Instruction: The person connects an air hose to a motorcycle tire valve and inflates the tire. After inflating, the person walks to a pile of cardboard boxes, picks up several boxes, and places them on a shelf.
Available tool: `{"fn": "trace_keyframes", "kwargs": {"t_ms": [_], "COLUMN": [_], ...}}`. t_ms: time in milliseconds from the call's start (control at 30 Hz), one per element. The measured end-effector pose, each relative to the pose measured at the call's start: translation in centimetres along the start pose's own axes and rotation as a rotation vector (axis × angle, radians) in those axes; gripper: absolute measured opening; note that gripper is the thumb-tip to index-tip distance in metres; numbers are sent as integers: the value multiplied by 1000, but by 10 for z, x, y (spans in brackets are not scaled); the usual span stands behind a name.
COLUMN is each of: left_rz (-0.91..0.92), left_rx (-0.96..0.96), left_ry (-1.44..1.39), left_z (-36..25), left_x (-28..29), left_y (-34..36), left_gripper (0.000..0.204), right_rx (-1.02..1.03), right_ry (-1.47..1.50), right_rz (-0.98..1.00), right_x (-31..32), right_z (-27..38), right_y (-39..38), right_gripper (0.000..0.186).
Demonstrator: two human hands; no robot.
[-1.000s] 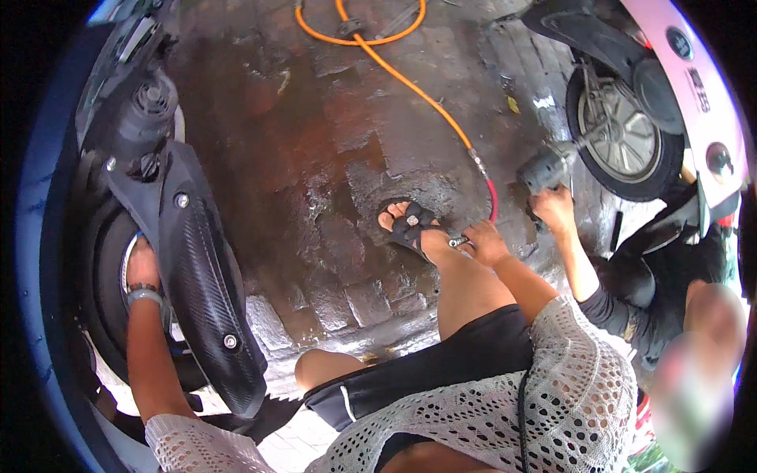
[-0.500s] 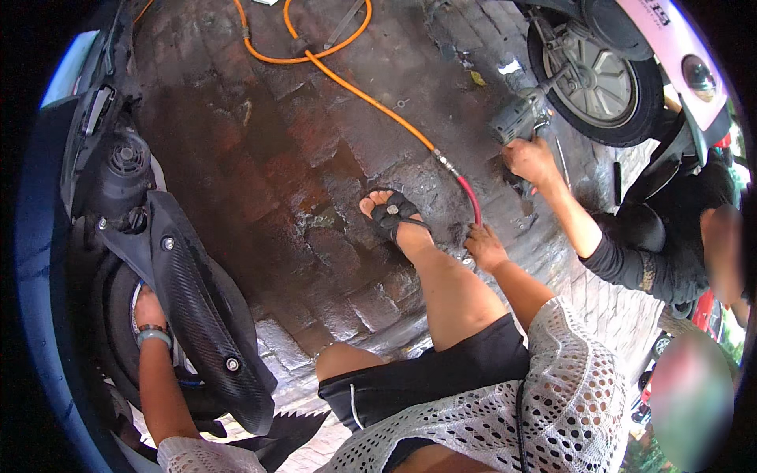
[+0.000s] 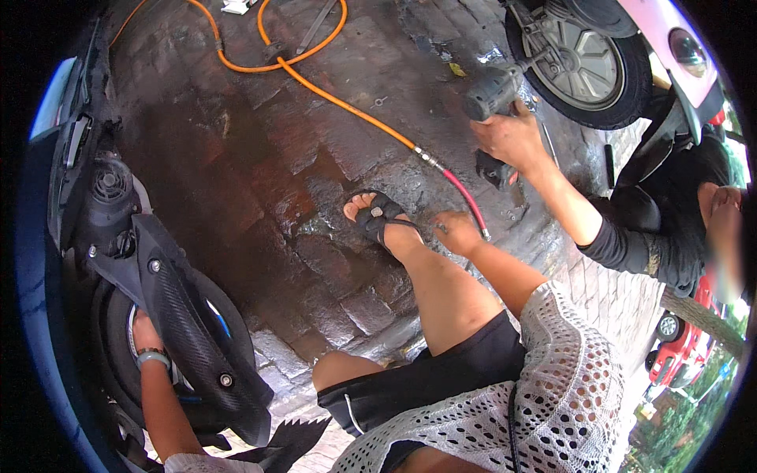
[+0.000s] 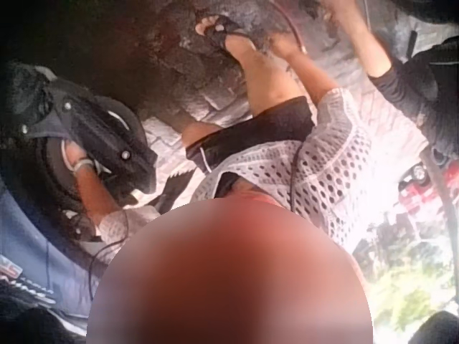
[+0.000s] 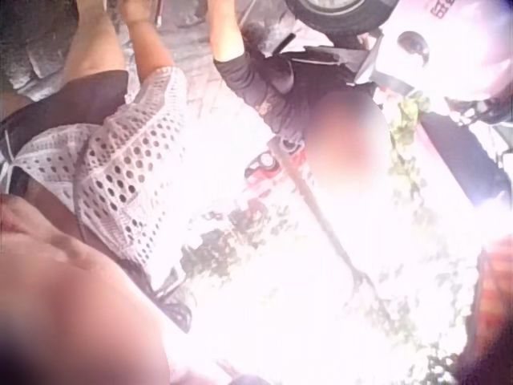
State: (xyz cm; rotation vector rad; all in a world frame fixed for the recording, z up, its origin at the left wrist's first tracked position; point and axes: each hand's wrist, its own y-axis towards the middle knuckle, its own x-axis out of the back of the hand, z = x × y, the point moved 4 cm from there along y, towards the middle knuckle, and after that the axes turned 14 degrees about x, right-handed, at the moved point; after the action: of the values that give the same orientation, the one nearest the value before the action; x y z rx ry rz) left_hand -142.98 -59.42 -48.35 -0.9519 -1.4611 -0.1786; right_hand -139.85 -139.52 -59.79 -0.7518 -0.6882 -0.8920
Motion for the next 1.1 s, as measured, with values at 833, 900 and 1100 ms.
{"fn": "trace_keyframes", "kwargs": {"t_ms": [833, 900, 1100], "left_rz": [-127, -125, -49], "left_rx": [-92, -71, -165], "left_ry": [612, 590, 374], "left_z": [-94, -92, -76], "left_x": [1, 4, 5], "left_y": [-44, -51, -43], "left_gripper": [32, 32, 32], "right_rx": [4, 39, 41], "right_ry": [94, 110, 131], "right_rz": [-46, -79, -106], "right_x": [8, 4, 3], "right_z": [24, 22, 12], "right_y": [1, 5, 3], "right_gripper": [23, 21, 20]}}
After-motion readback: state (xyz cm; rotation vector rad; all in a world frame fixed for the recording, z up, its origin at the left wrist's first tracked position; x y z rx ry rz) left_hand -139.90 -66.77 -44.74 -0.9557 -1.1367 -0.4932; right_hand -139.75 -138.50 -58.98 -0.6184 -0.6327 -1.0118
